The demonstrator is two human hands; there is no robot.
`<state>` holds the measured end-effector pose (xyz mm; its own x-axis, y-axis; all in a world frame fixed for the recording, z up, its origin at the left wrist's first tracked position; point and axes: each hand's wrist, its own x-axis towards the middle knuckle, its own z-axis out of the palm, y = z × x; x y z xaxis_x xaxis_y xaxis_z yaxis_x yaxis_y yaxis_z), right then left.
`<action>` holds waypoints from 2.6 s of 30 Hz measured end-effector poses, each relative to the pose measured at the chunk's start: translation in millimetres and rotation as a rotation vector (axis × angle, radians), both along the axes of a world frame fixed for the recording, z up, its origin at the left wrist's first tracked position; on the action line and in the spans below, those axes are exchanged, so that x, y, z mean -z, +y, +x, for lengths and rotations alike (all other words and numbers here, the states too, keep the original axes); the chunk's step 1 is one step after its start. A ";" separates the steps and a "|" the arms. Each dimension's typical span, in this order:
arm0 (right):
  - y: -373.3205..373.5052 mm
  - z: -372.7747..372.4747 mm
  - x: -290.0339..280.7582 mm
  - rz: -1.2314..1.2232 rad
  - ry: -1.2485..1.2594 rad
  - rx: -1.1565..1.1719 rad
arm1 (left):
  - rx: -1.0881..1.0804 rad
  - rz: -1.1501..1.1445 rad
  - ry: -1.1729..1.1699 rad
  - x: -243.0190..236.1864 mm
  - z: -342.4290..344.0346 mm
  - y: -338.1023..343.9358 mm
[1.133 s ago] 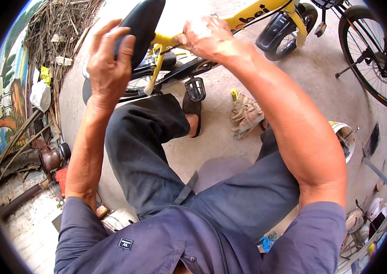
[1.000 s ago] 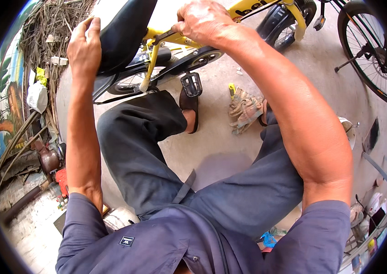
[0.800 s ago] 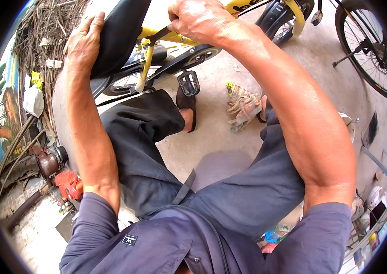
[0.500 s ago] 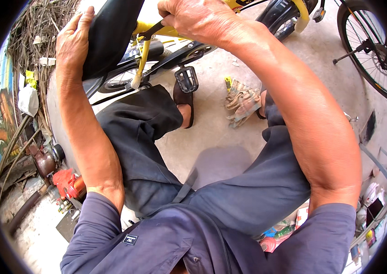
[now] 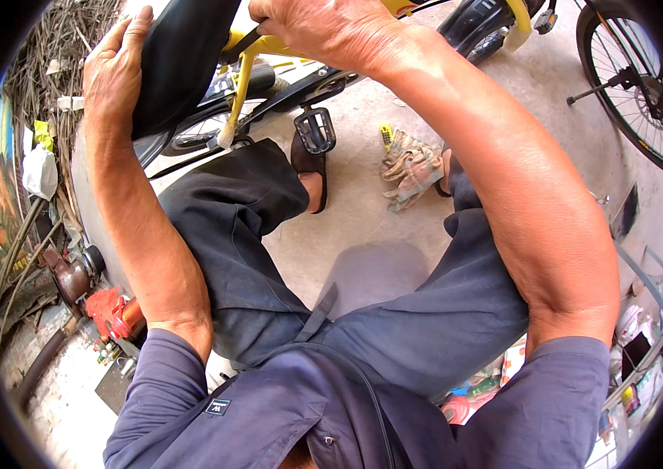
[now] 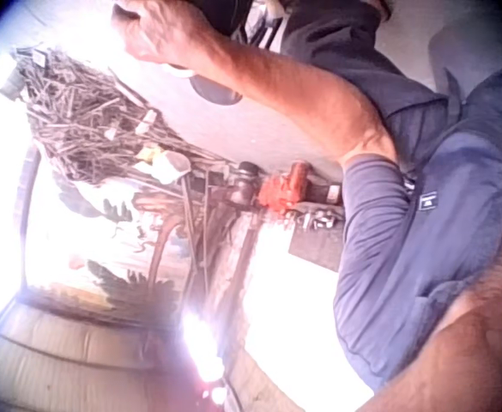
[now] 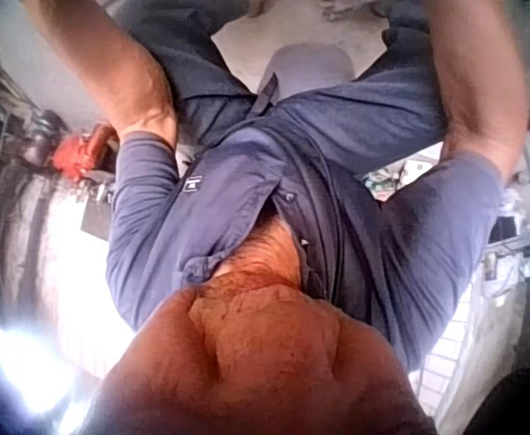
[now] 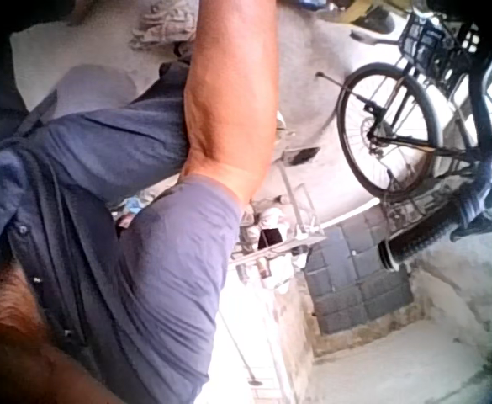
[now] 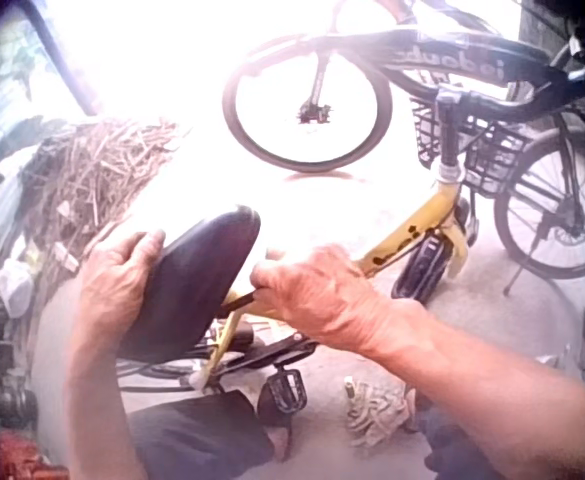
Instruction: The person sits on the floor and uses a screwdriver to tighten a bolt on the frame of a yellow bicycle near the seat post. The person holds the bicycle frame steady with one hand while turning the screwdriver with the other.
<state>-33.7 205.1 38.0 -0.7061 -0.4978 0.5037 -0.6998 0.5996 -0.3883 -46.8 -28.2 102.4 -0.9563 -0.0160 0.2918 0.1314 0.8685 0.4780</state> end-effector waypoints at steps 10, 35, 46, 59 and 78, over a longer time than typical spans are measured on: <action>0.3 -3.1 10.0 0.043 0.047 0.004 | 0.057 0.068 0.073 -10.3 22.8 28.6; -0.9 5.9 59.7 0.033 0.090 0.111 | 0.014 0.046 0.081 -11.7 26.2 33.0; -2.7 -6.9 49.1 0.330 -0.407 0.097 | 0.010 0.078 0.031 -10.3 22.9 29.4; 20.4 -15.5 41.4 0.337 -0.365 -0.015 | 0.035 0.232 -0.105 -8.3 10.0 1.6; 16.9 -7.9 11.0 0.299 0.017 -0.019 | 0.031 0.085 0.050 -10.0 20.4 27.2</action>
